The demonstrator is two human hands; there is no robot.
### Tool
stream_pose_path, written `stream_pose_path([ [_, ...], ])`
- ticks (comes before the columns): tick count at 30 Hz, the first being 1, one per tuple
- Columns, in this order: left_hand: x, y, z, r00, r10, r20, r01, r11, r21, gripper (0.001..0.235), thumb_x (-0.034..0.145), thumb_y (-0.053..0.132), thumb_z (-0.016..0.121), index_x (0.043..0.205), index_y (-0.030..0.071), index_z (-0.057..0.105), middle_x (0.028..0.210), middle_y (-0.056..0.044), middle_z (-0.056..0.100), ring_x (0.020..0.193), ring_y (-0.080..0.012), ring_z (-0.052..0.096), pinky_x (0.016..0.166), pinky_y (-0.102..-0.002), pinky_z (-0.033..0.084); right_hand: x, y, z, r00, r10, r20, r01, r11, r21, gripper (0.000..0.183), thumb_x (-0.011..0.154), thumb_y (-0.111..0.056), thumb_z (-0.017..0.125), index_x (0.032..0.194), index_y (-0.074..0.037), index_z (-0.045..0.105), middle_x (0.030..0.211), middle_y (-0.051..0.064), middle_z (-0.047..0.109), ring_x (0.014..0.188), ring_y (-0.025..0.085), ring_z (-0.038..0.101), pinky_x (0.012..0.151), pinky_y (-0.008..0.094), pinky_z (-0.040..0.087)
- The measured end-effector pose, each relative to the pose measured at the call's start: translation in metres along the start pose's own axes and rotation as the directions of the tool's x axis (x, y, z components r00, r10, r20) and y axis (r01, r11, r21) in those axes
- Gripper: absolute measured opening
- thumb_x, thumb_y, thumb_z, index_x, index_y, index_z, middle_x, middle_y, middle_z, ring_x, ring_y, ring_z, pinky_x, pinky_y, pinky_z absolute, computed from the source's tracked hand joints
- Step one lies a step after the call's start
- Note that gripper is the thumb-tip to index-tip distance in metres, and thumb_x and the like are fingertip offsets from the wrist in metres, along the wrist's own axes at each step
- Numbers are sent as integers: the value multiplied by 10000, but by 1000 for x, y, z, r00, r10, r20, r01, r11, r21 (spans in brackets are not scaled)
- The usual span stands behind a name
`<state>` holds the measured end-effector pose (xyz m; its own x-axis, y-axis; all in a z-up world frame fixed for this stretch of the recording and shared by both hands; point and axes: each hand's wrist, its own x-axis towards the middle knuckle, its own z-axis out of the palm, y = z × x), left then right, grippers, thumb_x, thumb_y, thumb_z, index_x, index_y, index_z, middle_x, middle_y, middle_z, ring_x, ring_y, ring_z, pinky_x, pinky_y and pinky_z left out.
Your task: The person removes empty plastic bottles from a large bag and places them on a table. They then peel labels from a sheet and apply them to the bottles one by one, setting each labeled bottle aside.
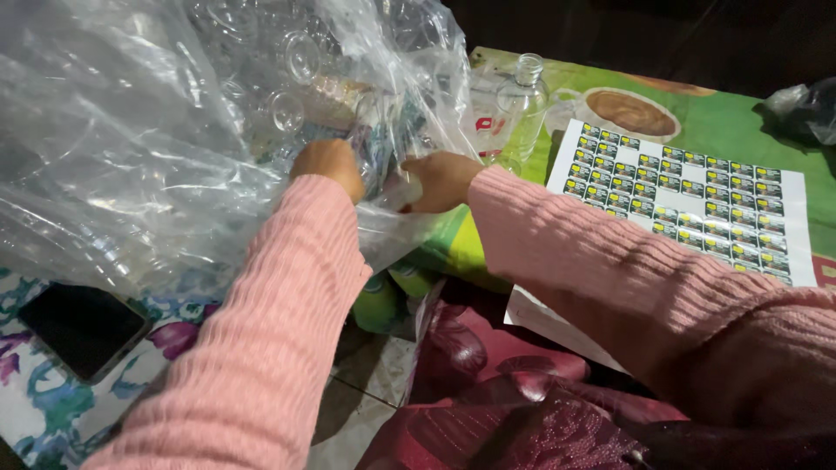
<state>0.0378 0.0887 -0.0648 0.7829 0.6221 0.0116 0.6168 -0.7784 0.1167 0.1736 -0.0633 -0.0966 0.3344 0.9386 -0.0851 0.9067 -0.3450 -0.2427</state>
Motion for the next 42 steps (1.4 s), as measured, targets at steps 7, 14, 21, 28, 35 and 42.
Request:
stream_pose_path([
  [7,23,16,30,955,96,281,-85,995,-51,442,756,174,781,1183,73,725,1209,-193,705,1147,-350,676,971,-416,545,-9,-8,11,982,32,185,-16,996,-88,869,763,-375,726,1569,-334,403,1168,216,728,1131,395,677,990,478,530],
  [14,0,12,33,930,33,367,-5,997,-78,636,674,233,846,1258,82,647,1232,-167,687,1156,-323,666,974,-398,534,-34,-32,8,987,-40,-154,19,991,-135,929,688,-328,857,1501,-230,418,1366,80,632,1388,342,456,1096,531,379],
  [21,-13,7,26,965,27,260,54,953,-297,842,592,292,911,1334,91,568,1254,-141,669,1165,-295,657,977,-381,522,-47,-27,-3,965,0,-261,42,987,155,1119,630,-269,931,1553,-206,302,1467,133,537,1374,353,449,1134,560,318],
  [28,-27,25,-10,993,0,-116,-52,895,-443,833,578,242,896,1325,175,533,1284,-78,627,1183,-306,618,1014,-475,474,-55,5,-66,980,-84,-180,178,775,607,1126,681,-211,917,1595,-177,260,1586,155,389,1473,334,365,1148,470,424],
  [35,-47,66,-69,783,333,-526,-418,907,-49,773,592,72,890,1300,207,611,1306,-43,617,1323,-307,479,1168,-686,71,-81,0,-94,823,-119,-556,296,925,240,1016,696,-332,970,1521,-91,430,1522,155,532,1401,315,528,1127,438,491],
  [42,-68,106,-73,279,467,-839,-640,742,200,754,632,113,885,1335,99,614,1469,-228,500,1436,-437,412,1210,-648,188,-97,26,-47,559,123,-820,231,927,297,842,726,-199,936,1414,-17,485,1338,188,492,1214,312,594,966,382,588],
])
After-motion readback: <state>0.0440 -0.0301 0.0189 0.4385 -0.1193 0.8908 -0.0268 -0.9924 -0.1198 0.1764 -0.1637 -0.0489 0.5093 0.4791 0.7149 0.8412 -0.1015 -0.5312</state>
